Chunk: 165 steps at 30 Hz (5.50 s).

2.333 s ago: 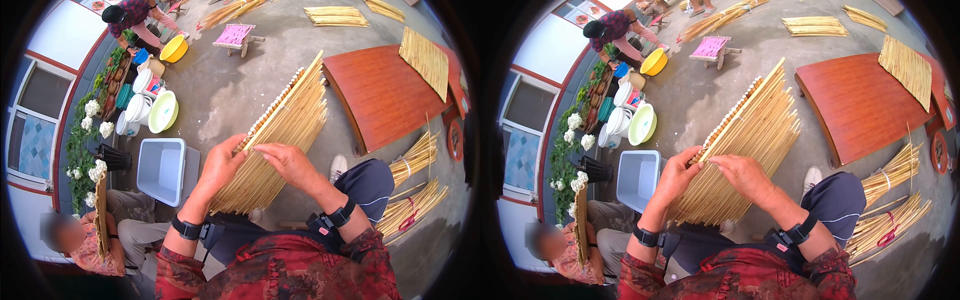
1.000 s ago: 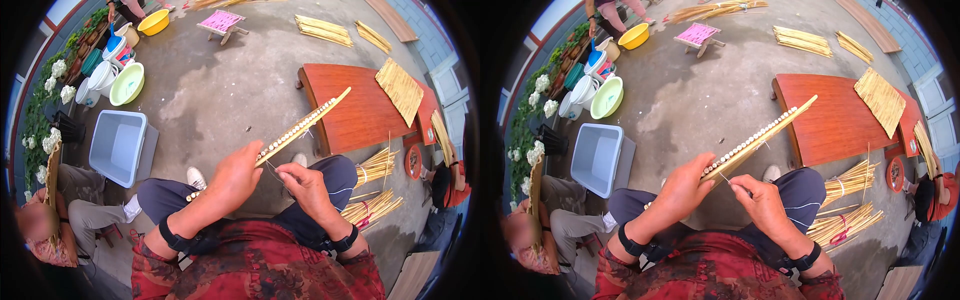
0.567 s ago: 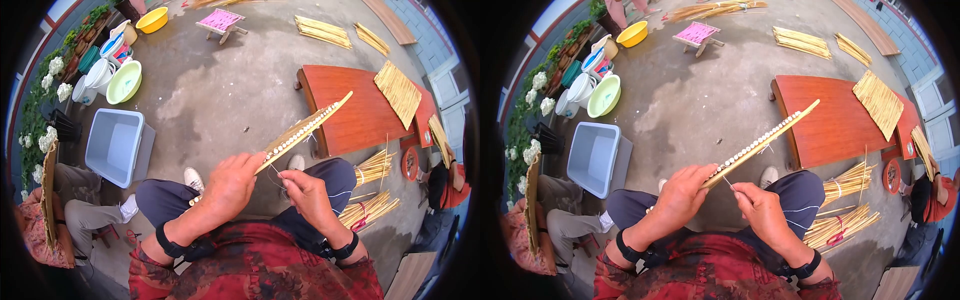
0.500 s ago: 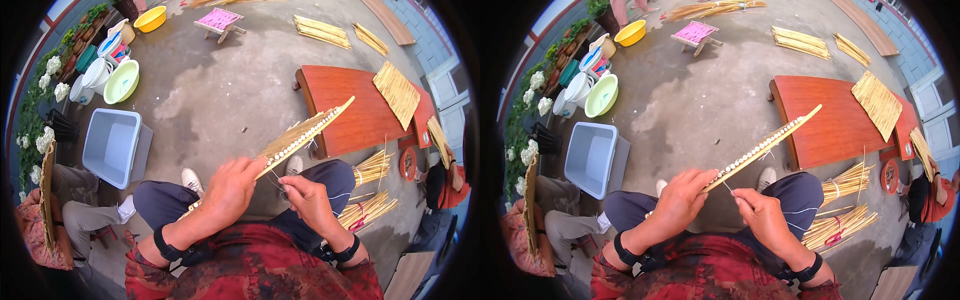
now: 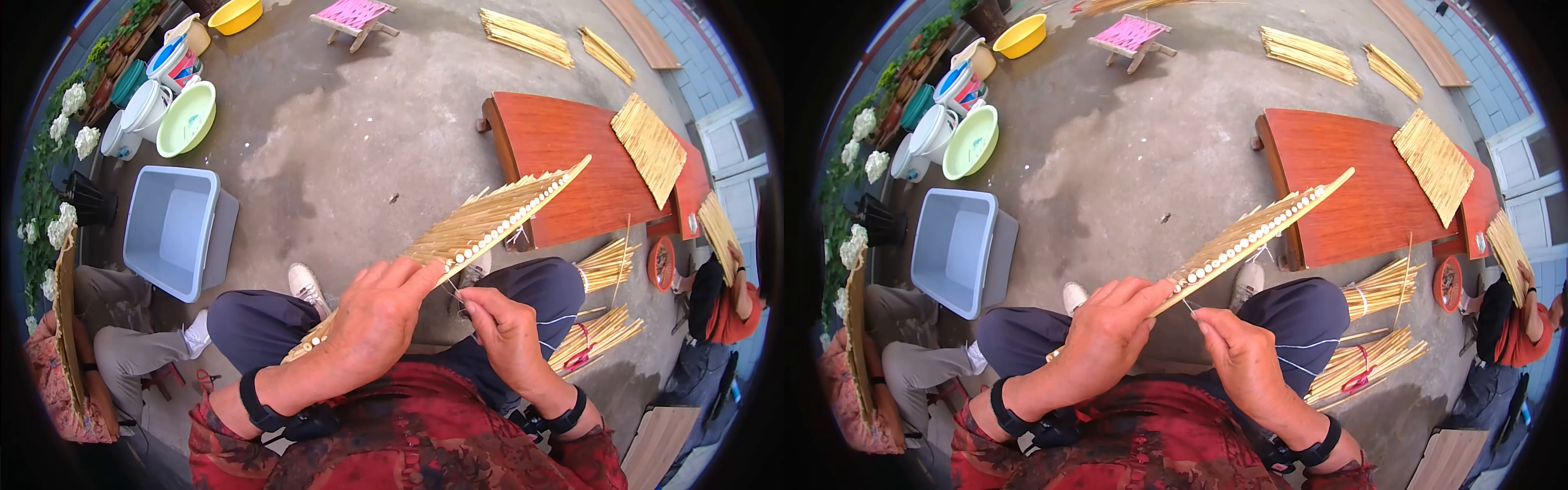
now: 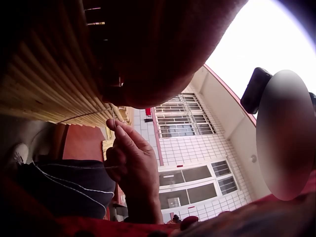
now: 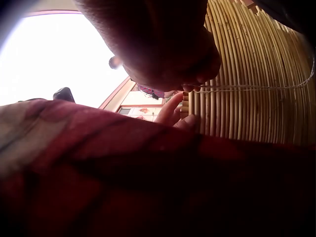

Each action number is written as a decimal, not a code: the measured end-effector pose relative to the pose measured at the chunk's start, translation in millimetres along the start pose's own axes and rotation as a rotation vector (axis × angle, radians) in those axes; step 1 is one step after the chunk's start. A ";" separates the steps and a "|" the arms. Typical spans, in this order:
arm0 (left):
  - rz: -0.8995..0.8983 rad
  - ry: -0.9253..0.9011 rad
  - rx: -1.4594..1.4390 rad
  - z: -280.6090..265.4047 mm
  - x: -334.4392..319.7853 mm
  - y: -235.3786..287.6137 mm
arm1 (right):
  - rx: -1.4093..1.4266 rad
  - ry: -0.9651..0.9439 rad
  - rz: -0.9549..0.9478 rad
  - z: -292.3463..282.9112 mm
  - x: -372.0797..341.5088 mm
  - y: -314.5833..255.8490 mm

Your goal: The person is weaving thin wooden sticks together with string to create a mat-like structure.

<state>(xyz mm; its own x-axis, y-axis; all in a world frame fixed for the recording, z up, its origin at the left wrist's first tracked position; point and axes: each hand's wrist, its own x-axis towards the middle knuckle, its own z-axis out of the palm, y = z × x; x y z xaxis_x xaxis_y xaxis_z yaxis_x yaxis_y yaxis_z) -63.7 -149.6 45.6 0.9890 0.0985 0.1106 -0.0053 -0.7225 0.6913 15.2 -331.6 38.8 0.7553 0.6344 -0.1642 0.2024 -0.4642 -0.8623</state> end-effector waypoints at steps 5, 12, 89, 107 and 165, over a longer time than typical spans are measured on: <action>0.006 0.005 0.014 1.5 0.8 0.9 | -0.038 0.034 -0.031 2.2 1.7 -1.0; 0.029 0.038 0.023 5.2 1.2 -0.8 | -0.030 0.059 -0.022 7.6 7.6 0.0; 0.215 -0.184 0.388 7.7 -19.8 20.2 | 0.245 -0.204 0.304 -19.6 -18.7 7.0; 0.148 0.067 0.362 6.1 21.3 -14.0 | 0.586 -0.120 0.162 -0.9 42.5 8.2; 0.207 0.188 0.283 48.7 17.8 -8.1 | 0.547 -0.119 0.432 -3.9 22.4 1.7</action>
<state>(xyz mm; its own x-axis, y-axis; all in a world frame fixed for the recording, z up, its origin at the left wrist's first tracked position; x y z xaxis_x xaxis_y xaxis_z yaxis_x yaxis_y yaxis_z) -38.9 -175.3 7.1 0.9268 0.0360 0.3738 -0.1343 -0.8978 0.4194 34.9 -320.6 35.5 0.6176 0.5413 -0.5705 -0.4658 -0.3327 -0.8200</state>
